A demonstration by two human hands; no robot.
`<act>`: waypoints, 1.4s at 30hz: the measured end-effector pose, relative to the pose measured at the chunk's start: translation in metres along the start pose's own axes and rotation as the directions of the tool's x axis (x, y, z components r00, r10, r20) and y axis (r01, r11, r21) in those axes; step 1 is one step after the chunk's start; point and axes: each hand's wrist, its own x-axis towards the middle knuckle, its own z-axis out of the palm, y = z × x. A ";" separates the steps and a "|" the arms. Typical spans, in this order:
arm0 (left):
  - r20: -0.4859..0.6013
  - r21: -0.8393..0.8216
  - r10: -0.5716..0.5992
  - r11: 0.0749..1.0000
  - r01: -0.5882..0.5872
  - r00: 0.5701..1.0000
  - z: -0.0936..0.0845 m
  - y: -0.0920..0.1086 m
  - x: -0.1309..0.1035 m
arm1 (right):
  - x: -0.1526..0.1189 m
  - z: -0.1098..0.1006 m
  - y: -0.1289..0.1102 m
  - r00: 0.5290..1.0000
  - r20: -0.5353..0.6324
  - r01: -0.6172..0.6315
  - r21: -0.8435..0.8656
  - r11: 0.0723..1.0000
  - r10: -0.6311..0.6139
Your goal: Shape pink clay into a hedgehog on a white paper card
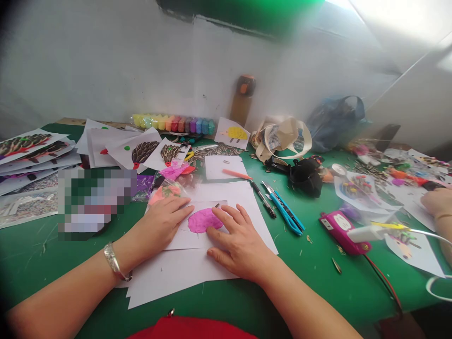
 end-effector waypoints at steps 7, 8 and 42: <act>0.017 -0.002 0.013 1.000 -0.013 1.000 -0.001 -0.001 0.001 | 0.001 0.004 0.000 0.999 -0.007 -0.040 -0.024 0.999 0.039; 0.016 -0.002 0.013 1.000 -0.013 1.000 -0.001 -0.001 0.000 | 0.001 0.005 0.000 0.999 0.001 -0.041 -0.022 0.999 0.041; -0.051 0.015 0.039 0.999 -0.038 0.998 0.005 -0.004 0.000 | 0.029 -0.001 -0.005 0.966 0.114 -0.209 -0.177 0.962 0.231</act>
